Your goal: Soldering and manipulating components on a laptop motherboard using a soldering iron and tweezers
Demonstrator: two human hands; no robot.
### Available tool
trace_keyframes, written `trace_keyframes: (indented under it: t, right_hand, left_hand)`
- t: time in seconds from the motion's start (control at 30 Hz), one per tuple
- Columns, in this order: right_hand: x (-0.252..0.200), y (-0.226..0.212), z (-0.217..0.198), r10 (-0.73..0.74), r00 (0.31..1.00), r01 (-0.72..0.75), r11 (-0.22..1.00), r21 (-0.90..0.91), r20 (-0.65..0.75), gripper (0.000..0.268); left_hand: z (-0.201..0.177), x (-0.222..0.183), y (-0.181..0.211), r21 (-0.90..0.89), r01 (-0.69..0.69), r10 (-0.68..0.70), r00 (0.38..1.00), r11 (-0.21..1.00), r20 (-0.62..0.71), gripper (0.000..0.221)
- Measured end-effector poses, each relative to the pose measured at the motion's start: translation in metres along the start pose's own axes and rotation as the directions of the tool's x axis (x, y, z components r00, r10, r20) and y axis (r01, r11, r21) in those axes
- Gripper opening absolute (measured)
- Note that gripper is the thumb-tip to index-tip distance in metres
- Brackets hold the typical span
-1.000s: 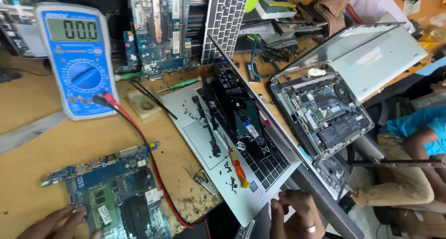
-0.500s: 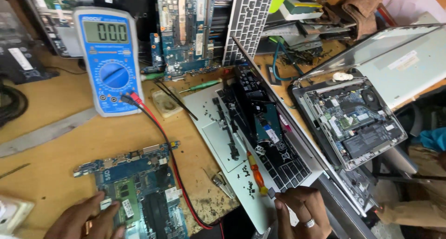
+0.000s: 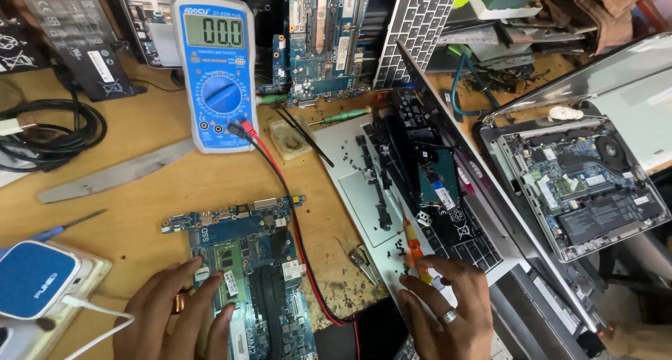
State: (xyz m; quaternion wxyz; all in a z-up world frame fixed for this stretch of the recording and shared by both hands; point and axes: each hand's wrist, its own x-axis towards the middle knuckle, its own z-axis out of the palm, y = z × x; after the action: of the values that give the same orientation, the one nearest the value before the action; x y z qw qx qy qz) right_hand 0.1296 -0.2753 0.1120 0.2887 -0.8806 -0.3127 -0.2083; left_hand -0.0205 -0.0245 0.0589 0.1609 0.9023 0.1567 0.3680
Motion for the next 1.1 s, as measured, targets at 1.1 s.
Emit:
trace_keyframes:
  t: [1.1]
  right_hand:
    - [0.154, -0.015, 0.119, -0.139, 0.914, 0.230, 0.951, -0.205, 0.381, 0.011]
  left_hand:
    - [-0.022, -0.001, 0.009, -0.045, 0.125, -0.122, 0.990, 0.991, 0.064, 0.036]
